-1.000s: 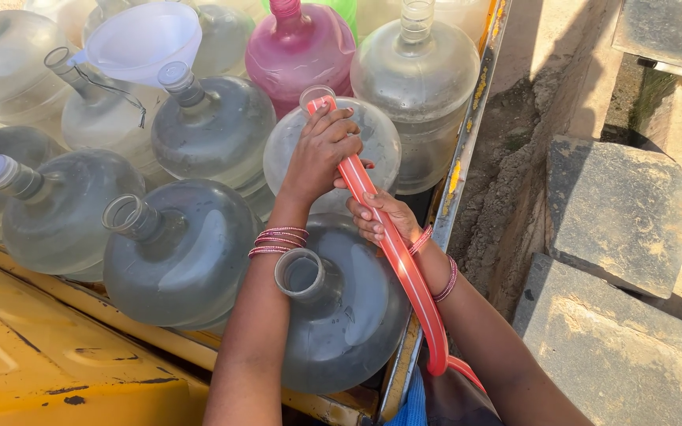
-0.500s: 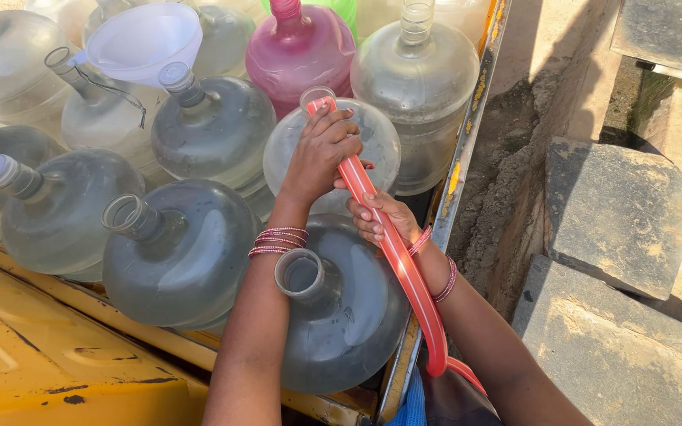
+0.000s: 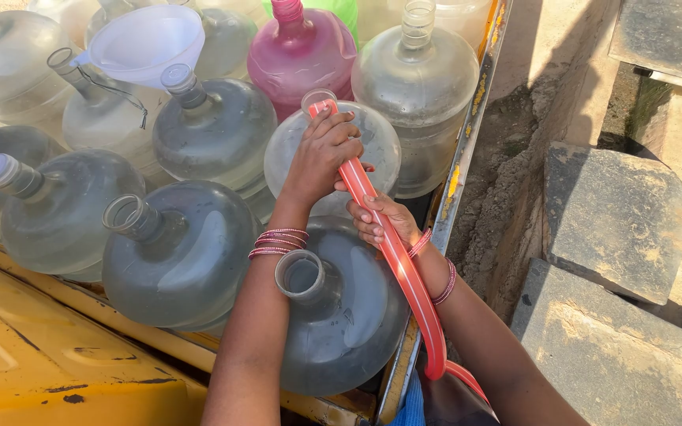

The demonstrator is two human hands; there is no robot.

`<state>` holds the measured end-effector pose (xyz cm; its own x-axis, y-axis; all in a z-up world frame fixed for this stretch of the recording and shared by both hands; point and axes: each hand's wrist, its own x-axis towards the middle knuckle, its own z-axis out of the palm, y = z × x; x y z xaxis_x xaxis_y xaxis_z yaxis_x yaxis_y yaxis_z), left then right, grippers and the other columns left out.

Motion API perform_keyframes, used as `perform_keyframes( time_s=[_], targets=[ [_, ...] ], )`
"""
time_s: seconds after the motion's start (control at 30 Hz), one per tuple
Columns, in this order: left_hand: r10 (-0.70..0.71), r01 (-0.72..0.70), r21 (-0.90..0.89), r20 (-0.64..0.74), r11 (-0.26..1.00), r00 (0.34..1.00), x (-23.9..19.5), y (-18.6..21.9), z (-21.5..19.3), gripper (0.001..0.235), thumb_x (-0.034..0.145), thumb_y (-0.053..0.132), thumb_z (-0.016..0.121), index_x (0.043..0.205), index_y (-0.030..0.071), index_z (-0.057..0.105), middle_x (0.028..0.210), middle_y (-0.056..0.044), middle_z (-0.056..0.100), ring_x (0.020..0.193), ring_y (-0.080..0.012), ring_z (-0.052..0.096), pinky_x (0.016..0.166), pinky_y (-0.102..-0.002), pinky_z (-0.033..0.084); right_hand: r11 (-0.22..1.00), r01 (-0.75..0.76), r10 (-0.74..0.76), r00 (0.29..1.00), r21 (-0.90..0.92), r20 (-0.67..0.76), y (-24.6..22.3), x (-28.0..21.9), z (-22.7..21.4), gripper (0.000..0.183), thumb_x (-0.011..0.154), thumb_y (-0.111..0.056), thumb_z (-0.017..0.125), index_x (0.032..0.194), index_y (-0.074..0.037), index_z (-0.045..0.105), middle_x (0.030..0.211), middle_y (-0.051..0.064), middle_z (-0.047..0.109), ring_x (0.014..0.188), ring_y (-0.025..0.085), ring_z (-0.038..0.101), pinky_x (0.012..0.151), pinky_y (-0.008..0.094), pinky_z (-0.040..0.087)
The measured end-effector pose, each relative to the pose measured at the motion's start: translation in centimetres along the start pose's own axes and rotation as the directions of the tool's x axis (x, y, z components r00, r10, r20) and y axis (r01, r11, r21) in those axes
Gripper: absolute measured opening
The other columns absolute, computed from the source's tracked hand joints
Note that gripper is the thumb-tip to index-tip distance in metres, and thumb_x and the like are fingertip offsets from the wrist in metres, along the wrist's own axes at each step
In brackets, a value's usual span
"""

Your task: The person fills large plastic water bottles on the back of a vehicle using a long red hose, holding the hose in place by hand over the opening of each bottle.

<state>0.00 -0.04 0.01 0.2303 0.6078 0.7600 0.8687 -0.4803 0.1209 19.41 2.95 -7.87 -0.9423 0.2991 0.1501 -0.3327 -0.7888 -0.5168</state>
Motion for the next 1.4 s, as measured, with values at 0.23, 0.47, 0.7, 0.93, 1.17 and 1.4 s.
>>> perform_keyframes(
  time_s=[0.23,0.47,0.7,0.93,1.17,1.4],
  targets=[
    [-0.004,0.004,0.001,0.001,1.000,1.000,-0.11,-0.01,0.01,0.034,0.079,0.035,0.086,0.085,0.011,0.062,0.110,-0.005,0.068,0.130,-0.0278,0.059,0.120,-0.051,0.037,1.000,-0.003,0.003,1.000,-0.015,0.013,-0.03,-0.03,-0.08,0.056,0.107,-0.024,0.057,0.153,0.002,0.039,0.082,0.001,0.051,0.056,0.005,0.053,0.051,0.019,0.051],
    [-0.006,0.006,0.005,0.000,1.000,1.000,-0.10,-0.01,0.01,0.034,0.080,0.035,0.085,0.086,0.011,0.062,0.111,-0.004,0.068,0.130,-0.0275,0.059,0.120,-0.051,0.037,1.000,-0.008,0.008,1.000,-0.007,0.028,-0.08,0.05,-0.28,0.055,0.108,-0.023,0.057,0.153,0.002,0.038,0.083,0.001,0.050,0.056,0.005,0.052,0.051,0.019,0.049],
    [-0.007,0.007,0.027,0.008,1.000,1.000,-0.04,0.08,-0.05,0.034,0.080,0.037,0.084,0.085,0.012,0.062,0.109,-0.004,0.068,0.130,-0.0270,0.059,0.120,-0.050,0.037,1.000,-0.005,0.005,1.000,-0.004,0.015,-0.08,-0.08,-0.09,0.055,0.107,-0.023,0.058,0.152,0.002,0.039,0.083,0.001,0.051,0.056,0.005,0.052,0.051,0.019,0.049],
    [-0.002,0.002,0.020,0.010,1.000,1.000,-0.04,0.08,-0.13,0.033,0.080,0.037,0.084,0.085,0.012,0.063,0.109,-0.004,0.068,0.130,-0.0274,0.059,0.120,-0.050,0.037,0.999,0.000,-0.001,1.000,-0.033,-0.012,-0.03,-0.09,-0.35,0.056,0.107,-0.025,0.058,0.152,0.002,0.039,0.081,0.001,0.051,0.056,0.005,0.053,0.051,0.019,0.050],
    [-0.005,0.004,0.017,0.016,1.000,1.000,0.04,0.08,-0.19,0.033,0.080,0.036,0.084,0.085,0.011,0.064,0.109,-0.004,0.068,0.130,-0.0277,0.059,0.119,-0.051,0.037,1.000,0.001,-0.001,1.000,-0.018,-0.003,0.04,0.01,-0.58,0.056,0.107,-0.024,0.057,0.152,0.002,0.039,0.081,0.001,0.050,0.056,0.005,0.053,0.051,0.019,0.050],
    [-0.002,0.002,0.019,0.008,1.000,1.000,0.00,0.10,-0.13,0.033,0.080,0.036,0.084,0.085,0.011,0.063,0.109,-0.005,0.067,0.130,-0.0282,0.059,0.119,-0.051,0.037,1.000,-0.004,0.004,1.000,-0.013,0.027,-0.07,0.05,-0.42,0.055,0.108,-0.024,0.056,0.153,0.003,0.038,0.082,0.001,0.050,0.056,0.005,0.052,0.051,0.019,0.050]
  ],
)
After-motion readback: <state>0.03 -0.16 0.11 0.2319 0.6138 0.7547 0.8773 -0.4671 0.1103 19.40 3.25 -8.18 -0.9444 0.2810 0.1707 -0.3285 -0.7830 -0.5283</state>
